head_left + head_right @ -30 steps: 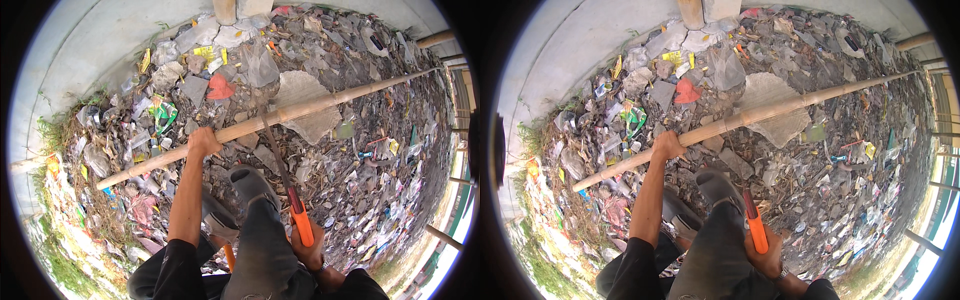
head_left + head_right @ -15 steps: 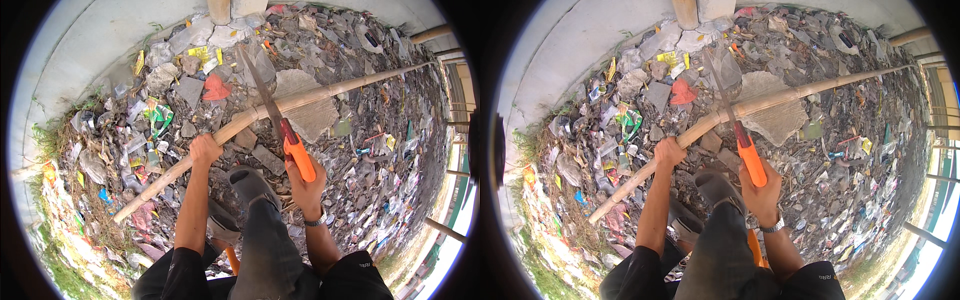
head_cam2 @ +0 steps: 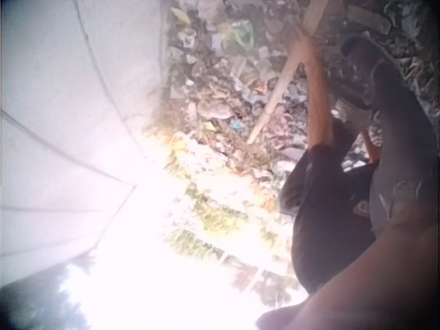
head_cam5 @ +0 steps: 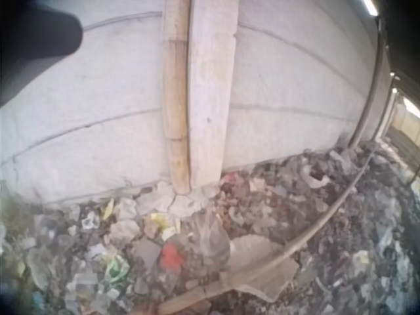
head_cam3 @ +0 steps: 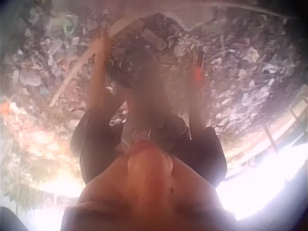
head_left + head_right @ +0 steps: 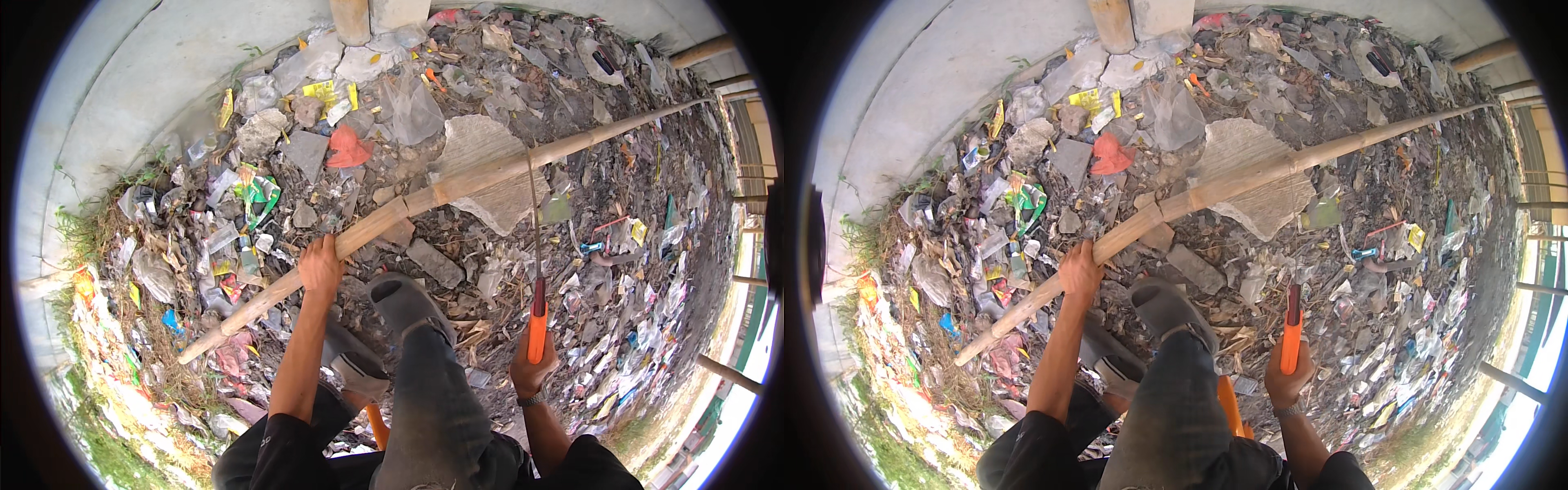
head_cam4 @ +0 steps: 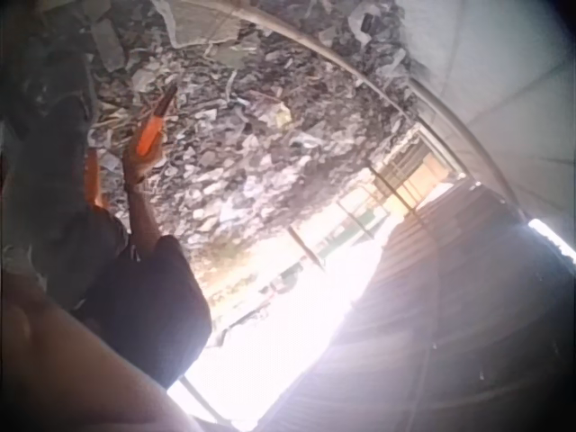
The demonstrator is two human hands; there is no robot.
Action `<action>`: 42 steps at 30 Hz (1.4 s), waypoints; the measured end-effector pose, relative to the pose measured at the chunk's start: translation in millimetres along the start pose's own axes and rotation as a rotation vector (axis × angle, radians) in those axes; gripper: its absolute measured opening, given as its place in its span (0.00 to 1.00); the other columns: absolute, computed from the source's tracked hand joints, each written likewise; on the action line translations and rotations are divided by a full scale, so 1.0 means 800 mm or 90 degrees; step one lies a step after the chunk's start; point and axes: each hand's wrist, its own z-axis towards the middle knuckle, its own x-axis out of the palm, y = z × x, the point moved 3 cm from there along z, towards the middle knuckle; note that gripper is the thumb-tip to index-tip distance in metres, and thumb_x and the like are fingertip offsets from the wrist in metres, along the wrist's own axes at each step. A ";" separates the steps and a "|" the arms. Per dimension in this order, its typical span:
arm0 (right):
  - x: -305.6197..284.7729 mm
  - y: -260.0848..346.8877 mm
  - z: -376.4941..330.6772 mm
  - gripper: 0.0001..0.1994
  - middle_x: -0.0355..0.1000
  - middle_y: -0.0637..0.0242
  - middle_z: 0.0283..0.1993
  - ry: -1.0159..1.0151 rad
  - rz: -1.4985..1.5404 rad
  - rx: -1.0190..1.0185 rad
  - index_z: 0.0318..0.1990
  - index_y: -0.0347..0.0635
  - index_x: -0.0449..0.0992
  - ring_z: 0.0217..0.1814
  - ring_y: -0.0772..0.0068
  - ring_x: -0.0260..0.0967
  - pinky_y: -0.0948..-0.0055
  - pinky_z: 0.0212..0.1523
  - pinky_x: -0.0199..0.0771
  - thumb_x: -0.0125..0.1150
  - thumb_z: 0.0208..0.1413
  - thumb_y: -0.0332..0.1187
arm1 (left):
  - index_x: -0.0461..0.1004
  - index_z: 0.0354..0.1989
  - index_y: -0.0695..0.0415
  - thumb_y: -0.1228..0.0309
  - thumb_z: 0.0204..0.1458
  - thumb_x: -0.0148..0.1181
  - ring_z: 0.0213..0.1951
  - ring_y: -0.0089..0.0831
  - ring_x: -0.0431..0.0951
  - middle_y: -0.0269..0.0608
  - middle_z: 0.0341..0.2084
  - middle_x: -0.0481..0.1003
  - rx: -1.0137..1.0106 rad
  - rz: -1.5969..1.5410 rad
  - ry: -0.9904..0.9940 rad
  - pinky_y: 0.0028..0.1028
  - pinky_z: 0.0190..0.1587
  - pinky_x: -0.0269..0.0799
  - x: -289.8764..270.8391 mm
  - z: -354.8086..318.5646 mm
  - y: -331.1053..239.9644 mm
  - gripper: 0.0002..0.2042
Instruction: The person sits on a small orange stool and uses a hand saw to cut a long bamboo pole. They hold the pole with their left hand and saw with their right hand, cutting the pole into smaller sections. The cut pieces are placed on the ground amidst a pile of debris.
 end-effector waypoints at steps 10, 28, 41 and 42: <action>0.053 -0.085 -0.001 0.37 0.58 0.48 0.67 0.321 -0.334 0.137 0.65 0.32 0.65 0.67 0.42 0.55 0.47 0.66 0.55 0.74 0.48 0.36 | 0.78 0.37 0.72 0.70 0.32 0.70 0.24 0.37 0.83 0.52 0.24 0.81 -0.147 -0.237 0.736 0.35 0.27 0.78 -0.071 0.056 0.017 0.22; 0.247 0.109 0.178 0.20 0.80 0.62 0.33 0.622 -0.254 -0.562 0.39 0.50 0.81 0.40 0.53 0.80 0.54 0.40 0.79 0.73 0.32 0.37 | 0.73 0.59 0.63 0.70 0.36 0.69 0.31 0.40 0.82 0.45 0.34 0.79 0.164 -0.217 0.522 0.36 0.40 0.80 -0.112 -0.046 0.026 0.34; 0.195 0.143 0.175 0.25 0.80 0.64 0.33 0.661 -0.276 -0.575 0.41 0.50 0.83 0.39 0.55 0.80 0.57 0.37 0.77 0.71 0.26 0.37 | 0.80 0.37 0.54 0.61 0.39 0.72 0.34 0.54 0.84 0.51 0.26 0.82 0.091 -0.107 0.386 0.46 0.40 0.81 -0.143 -0.052 -0.011 0.17; 0.194 0.143 0.174 0.24 0.80 0.66 0.35 0.635 -0.267 -0.591 0.41 0.51 0.83 0.40 0.56 0.79 0.59 0.39 0.77 0.72 0.27 0.38 | 0.80 0.36 0.58 0.62 0.38 0.72 0.33 0.51 0.85 0.51 0.24 0.81 0.119 -0.131 0.403 0.42 0.40 0.82 -0.145 -0.042 -0.004 0.17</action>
